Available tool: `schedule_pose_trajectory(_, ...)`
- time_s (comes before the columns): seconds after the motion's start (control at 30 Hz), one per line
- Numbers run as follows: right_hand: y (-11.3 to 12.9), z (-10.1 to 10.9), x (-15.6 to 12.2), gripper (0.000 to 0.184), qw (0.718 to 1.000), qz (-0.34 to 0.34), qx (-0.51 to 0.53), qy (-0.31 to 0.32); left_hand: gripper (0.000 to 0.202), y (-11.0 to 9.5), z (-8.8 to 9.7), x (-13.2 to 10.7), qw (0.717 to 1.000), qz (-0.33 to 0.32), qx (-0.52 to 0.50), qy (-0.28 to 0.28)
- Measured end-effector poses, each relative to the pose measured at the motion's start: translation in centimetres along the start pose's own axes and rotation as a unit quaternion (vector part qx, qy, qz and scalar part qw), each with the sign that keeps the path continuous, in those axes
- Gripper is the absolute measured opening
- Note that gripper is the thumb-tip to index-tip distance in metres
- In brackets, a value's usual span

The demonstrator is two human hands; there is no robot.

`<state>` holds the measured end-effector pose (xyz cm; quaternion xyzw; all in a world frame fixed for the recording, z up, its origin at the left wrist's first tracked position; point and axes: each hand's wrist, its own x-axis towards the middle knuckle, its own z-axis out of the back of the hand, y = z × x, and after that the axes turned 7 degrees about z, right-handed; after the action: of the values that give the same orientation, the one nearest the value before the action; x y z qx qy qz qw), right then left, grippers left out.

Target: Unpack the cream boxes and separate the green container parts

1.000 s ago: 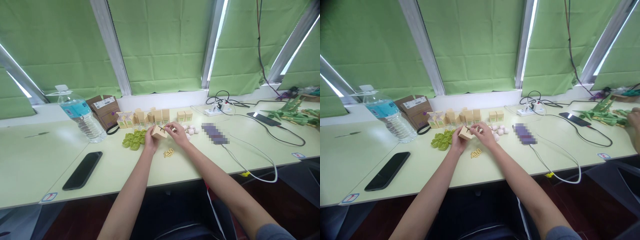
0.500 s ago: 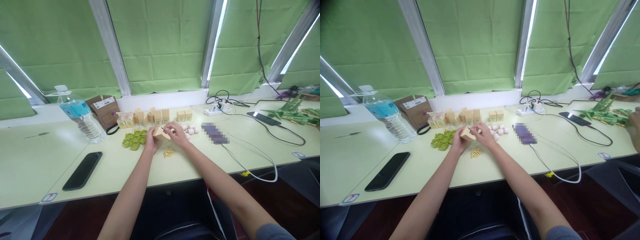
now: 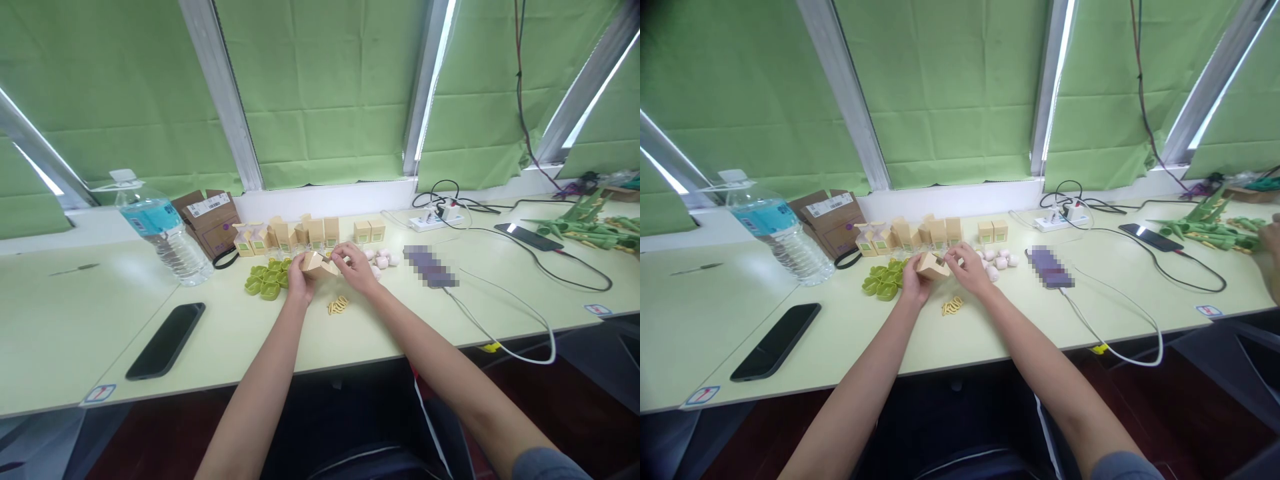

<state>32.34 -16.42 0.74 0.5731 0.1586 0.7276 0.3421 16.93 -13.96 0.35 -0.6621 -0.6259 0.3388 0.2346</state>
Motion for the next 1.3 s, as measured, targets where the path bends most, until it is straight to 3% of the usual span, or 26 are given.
schedule_pose_trajectory(0.47,-0.57,-0.08,-0.03,0.038,0.999,0.018,0.029,-0.01,0.016,0.19,0.02,0.01,1.0,-0.013,-0.004,-0.002)
schedule_pose_trajectory(0.8,-0.72,-0.05,0.01,0.031,0.999,0.036,0.008,-0.008,0.017,0.18,0.06,0.1,1.0,0.003,-0.004,0.006)
schedule_pose_trajectory(1.13,-0.53,-0.08,-0.1,0.037,1.0,0.014,0.027,0.007,0.02,0.51,0.2,0.38,0.999,-0.016,0.03,0.012)
schedule_pose_trajectory(1.3,-0.58,-0.07,-0.04,0.032,0.999,0.034,0.027,-0.011,0.021,0.86,0.49,0.86,0.999,-0.019,0.045,-0.01)
